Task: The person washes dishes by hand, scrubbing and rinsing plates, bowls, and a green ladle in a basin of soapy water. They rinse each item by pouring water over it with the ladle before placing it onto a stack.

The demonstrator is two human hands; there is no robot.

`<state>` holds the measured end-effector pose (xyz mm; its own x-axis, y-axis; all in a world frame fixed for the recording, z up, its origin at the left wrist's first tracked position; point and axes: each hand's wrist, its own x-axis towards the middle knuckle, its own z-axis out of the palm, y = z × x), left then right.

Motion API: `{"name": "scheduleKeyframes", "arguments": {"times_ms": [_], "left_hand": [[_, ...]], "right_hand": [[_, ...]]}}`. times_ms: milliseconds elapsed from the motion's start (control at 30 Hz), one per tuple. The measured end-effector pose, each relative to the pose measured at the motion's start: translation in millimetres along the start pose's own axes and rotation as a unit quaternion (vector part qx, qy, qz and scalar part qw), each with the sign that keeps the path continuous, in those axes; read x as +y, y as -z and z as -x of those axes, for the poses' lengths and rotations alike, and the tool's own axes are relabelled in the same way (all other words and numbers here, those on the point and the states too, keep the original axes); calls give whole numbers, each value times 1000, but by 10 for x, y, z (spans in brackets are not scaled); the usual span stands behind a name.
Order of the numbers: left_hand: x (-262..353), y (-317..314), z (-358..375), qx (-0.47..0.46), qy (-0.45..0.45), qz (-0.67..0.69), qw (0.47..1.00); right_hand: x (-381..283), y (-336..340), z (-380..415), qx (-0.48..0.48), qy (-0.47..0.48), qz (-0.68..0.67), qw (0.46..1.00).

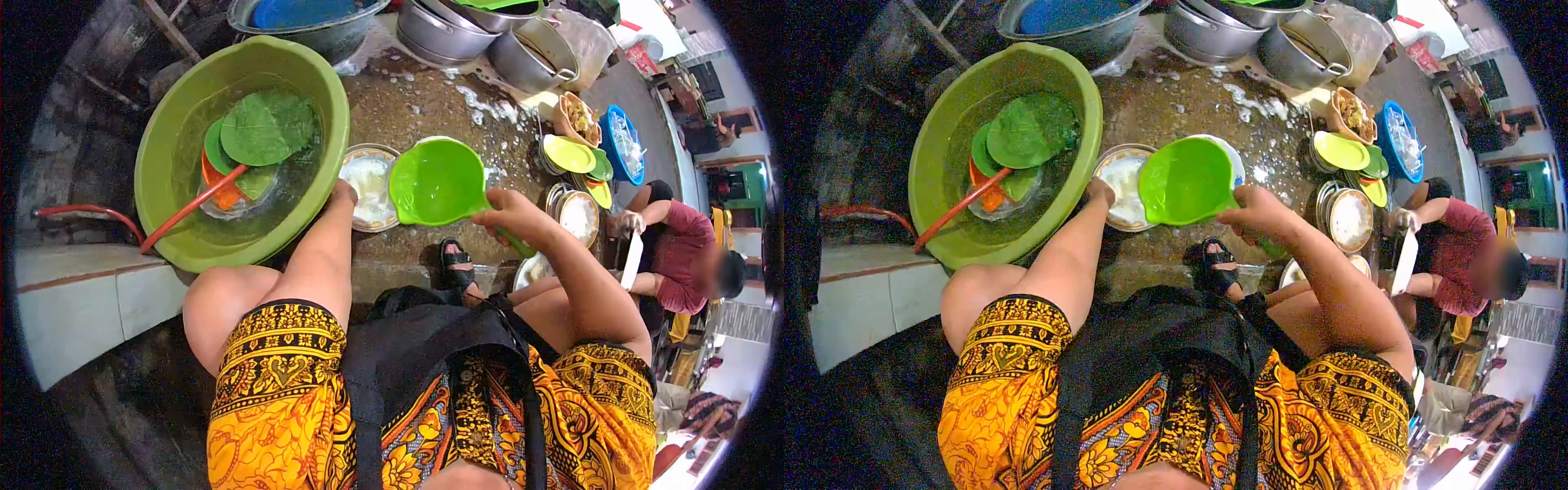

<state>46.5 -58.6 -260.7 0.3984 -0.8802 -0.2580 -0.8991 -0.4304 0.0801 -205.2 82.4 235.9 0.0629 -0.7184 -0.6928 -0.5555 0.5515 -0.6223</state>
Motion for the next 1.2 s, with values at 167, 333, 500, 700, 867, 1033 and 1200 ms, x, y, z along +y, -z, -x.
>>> {"name": "scheduleKeyframes", "arguments": {"times_ms": [167,333,500,700,867,1033,1200], "left_hand": [[-329,-216,-14,54,-74,16,996],[-274,1248,779,98,-125,134,978],[-26,1785,992,-39,-45,156,986],[-15,755,569,39,-209,-204,956],[103,1583,515,-137,-118,108,978],[45,1564,357,-133,-141,63,979],[93,1452,318,-160,-210,27,964]], "right_hand": [[-98,-46,-22,-31,-35,36,998],[-8,1,-95,-13,20,108,994],[-139,91,-41,-21,-15,118,993],[-127,151,-36,-5,-10,126,992],[-111,153,10,-5,-5,105,994],[-137,152,23,-5,-8,123,992],[-114,120,11,-4,3,130,991]]}}
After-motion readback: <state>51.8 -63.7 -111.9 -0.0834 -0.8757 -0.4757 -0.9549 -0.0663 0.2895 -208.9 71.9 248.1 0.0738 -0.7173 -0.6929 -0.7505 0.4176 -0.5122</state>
